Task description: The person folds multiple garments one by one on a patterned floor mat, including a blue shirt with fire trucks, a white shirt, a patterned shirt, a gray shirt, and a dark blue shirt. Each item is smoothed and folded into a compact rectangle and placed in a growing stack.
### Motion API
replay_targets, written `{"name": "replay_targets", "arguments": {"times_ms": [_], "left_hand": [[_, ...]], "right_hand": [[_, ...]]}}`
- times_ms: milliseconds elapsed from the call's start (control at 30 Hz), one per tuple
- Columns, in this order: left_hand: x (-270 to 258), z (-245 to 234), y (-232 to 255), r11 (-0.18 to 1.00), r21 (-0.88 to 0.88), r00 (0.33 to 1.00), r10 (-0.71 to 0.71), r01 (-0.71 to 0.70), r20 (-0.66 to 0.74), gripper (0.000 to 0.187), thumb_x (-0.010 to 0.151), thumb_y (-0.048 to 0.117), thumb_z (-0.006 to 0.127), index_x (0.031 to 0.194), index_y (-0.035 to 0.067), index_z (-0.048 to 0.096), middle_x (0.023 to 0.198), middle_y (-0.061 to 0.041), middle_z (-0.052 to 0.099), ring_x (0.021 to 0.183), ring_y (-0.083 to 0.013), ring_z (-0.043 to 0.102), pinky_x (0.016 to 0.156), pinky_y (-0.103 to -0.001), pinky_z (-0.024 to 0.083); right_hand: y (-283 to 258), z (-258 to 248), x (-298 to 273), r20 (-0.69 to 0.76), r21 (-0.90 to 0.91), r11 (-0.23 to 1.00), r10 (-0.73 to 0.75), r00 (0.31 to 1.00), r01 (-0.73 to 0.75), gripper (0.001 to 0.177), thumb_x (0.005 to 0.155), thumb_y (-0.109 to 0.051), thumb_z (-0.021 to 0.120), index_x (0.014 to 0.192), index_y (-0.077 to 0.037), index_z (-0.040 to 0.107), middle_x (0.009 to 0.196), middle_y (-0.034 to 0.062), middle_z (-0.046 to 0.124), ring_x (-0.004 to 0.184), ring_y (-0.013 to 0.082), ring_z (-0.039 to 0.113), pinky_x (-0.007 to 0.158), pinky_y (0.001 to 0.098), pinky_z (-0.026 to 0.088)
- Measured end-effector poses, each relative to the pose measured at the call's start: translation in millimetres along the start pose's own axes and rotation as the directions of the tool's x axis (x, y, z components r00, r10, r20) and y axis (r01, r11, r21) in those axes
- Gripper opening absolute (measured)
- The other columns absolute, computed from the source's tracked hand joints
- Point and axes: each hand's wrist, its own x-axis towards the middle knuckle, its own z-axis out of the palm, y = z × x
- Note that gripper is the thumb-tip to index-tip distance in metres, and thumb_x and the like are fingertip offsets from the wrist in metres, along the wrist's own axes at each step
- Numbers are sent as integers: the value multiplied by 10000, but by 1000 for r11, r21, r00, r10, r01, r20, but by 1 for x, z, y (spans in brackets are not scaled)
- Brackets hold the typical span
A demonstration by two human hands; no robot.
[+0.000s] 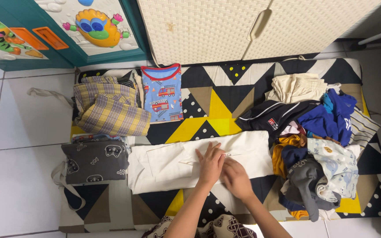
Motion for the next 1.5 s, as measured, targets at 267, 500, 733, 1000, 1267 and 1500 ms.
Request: {"name": "replay_targets", "arguments": {"times_ms": [267,500,733,1000,1267,1500], "left_hand": [[-8,-2,-3,996,67,994,51,-58,102,138,1023,248,577,1026,130,648,1463,-43,562,1481,-358,362,1138,-781,5],[-4,1,5,1000,10,992,27,-26,-122,122,1036,212,571,1065,114,639,1397,-49,651,1414,-344,482,1142,-779,11],[24,-20,23,1000,-12,952,5,-9,-307,230,1019,205,589,1208,122,692,1203,-50,717,1289,-295,616,1164,-755,52],[30,-27,22,999,41,983,43,-36,-181,161,1010,240,626,1084,139,727,1091,-5,778,1236,-262,651,1190,-715,115],[23,-21,12,999,6,990,51,-50,-128,173,990,223,637,1097,129,735,1090,-20,776,1231,-256,647,1192,-665,174],[18,-13,7,992,24,978,123,-120,-168,158,1005,198,638,1129,133,713,1154,-30,763,1290,-286,623,1206,-651,189]], "right_hand": [[43,5,43,273,-375,919,239,932,-125,478,898,-491,533,1180,-166,742,1161,124,729,1154,337,600,1053,558,314],[29,13,24,436,-380,922,255,863,-80,463,945,-388,568,1306,-102,604,1320,125,654,1314,338,538,1177,514,325],[15,28,29,257,-130,980,-112,960,149,667,856,-290,596,1435,25,498,1469,285,515,1387,445,430,1123,602,224],[34,-17,49,314,-620,738,543,778,-265,390,1079,-472,475,1181,-159,686,1201,105,711,1301,296,579,1338,532,227],[26,-18,43,269,-455,886,236,934,-92,533,898,-461,573,1257,-89,701,1133,167,702,1046,366,625,1120,634,233],[11,8,48,320,-305,945,215,923,-115,447,936,-435,533,1186,-94,679,1141,131,736,1114,351,670,1071,480,443]]}}
